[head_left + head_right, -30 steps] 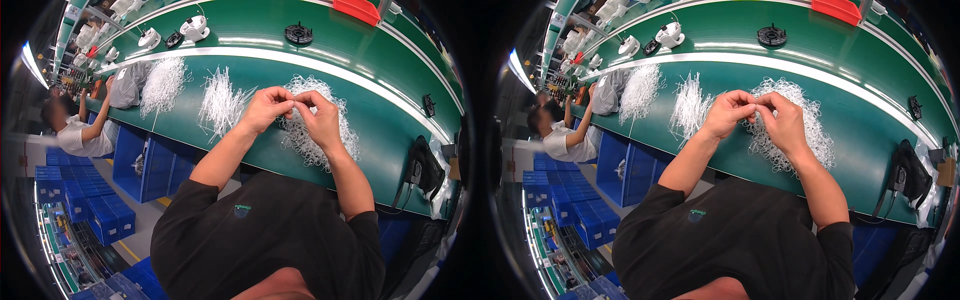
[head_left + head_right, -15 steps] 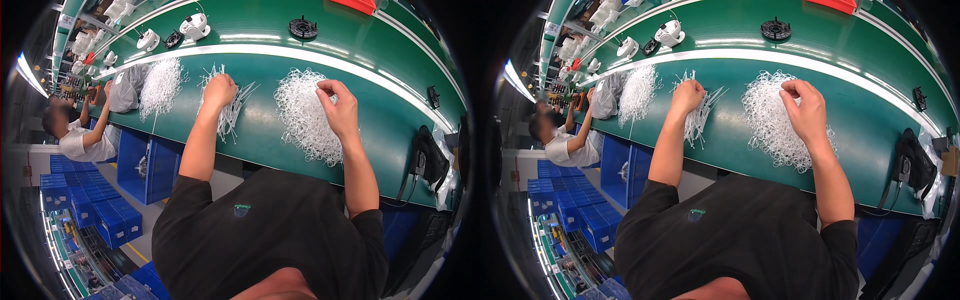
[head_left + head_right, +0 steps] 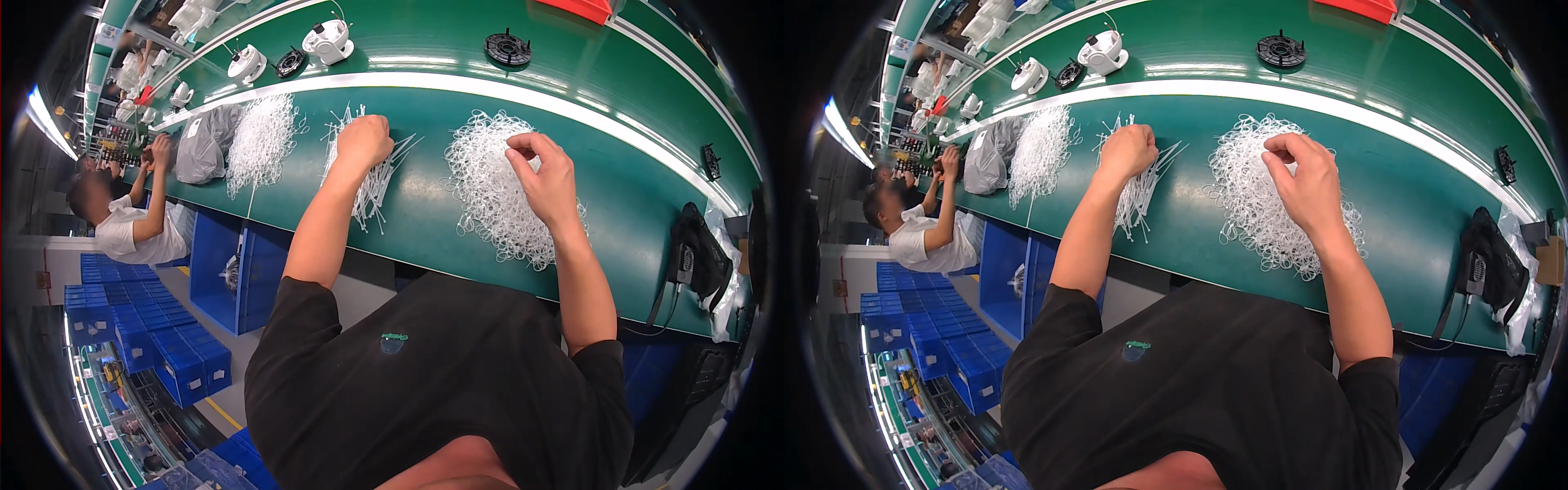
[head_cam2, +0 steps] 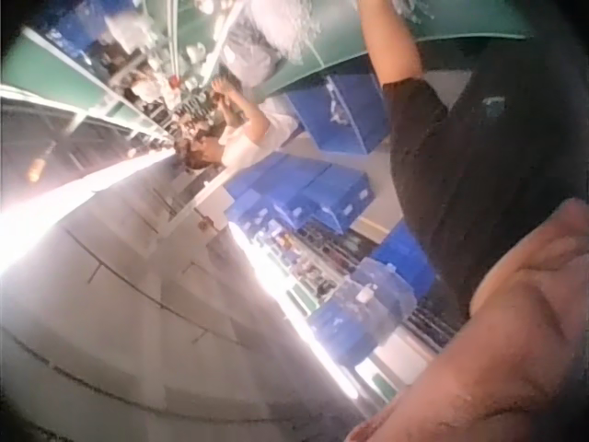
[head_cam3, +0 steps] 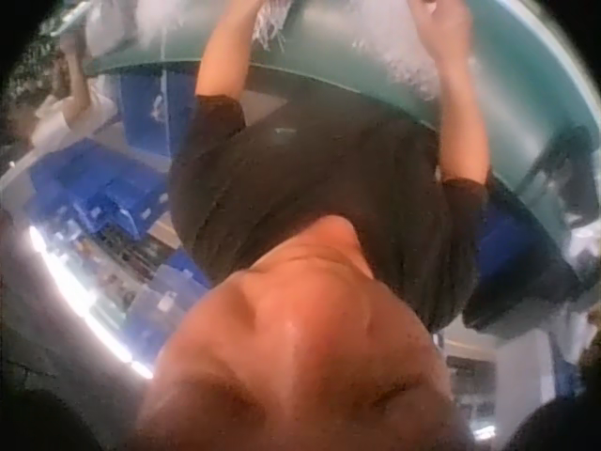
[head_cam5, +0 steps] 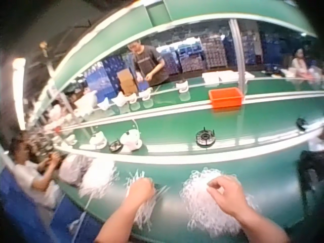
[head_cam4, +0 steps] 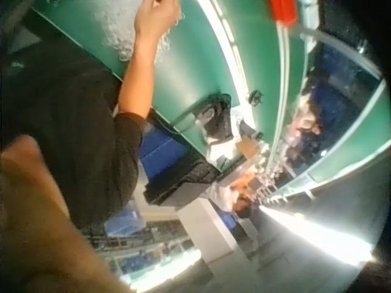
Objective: The person assembles small white electronic devices on a green assembly line. They pick up white zip ties, thread them through the devices, and pull them tight to secure components. The person repeatedly handles the devices and zip ties, moving finished units along the line.
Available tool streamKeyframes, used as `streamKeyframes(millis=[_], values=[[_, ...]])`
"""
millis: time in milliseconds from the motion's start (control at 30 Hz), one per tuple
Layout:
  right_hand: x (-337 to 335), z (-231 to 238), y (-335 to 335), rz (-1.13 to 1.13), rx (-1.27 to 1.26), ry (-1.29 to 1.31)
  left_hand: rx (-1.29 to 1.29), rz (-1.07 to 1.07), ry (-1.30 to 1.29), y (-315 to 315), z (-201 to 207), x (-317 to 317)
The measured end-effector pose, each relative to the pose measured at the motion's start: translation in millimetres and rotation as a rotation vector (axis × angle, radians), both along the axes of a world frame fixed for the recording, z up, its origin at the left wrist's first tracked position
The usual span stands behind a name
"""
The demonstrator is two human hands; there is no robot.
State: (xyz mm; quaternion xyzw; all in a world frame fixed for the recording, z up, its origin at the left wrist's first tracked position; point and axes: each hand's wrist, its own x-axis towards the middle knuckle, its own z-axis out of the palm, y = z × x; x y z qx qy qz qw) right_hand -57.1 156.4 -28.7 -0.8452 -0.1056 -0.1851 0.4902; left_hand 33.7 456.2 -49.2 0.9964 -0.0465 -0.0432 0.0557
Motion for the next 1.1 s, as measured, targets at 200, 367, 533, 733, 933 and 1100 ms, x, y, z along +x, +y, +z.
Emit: streamKeyframes(millis=[200,367,533,733,933,1100], values=[[-1.4,4.2,-0.5,0.035,-0.02,-0.067,-0.336,0.019,-0.184,3.6,-6.4,3.4],[-2.0,9.8,14.8,0.062,0.087,-0.107,-1.14,0.017,-0.173,-10.1,22.9,-8.2],[-9.2,15.3,47.1,0.211,0.229,0.018,-1.759,-0.12,0.117,-51.9,41.5,-40.4],[-10.6,13.9,46.6,0.216,0.347,0.011,-1.998,-0.196,0.313,-78.2,32.9,-62.1],[-9.1,24.9,41.5,0.037,0.396,-0.117,-1.968,-0.136,0.342,-93.9,20.1,-74.8],[-8.3,19.4,40.0,0.057,0.421,-0.086,-1.957,-0.103,0.304,-103.6,16.0,-79.3]])
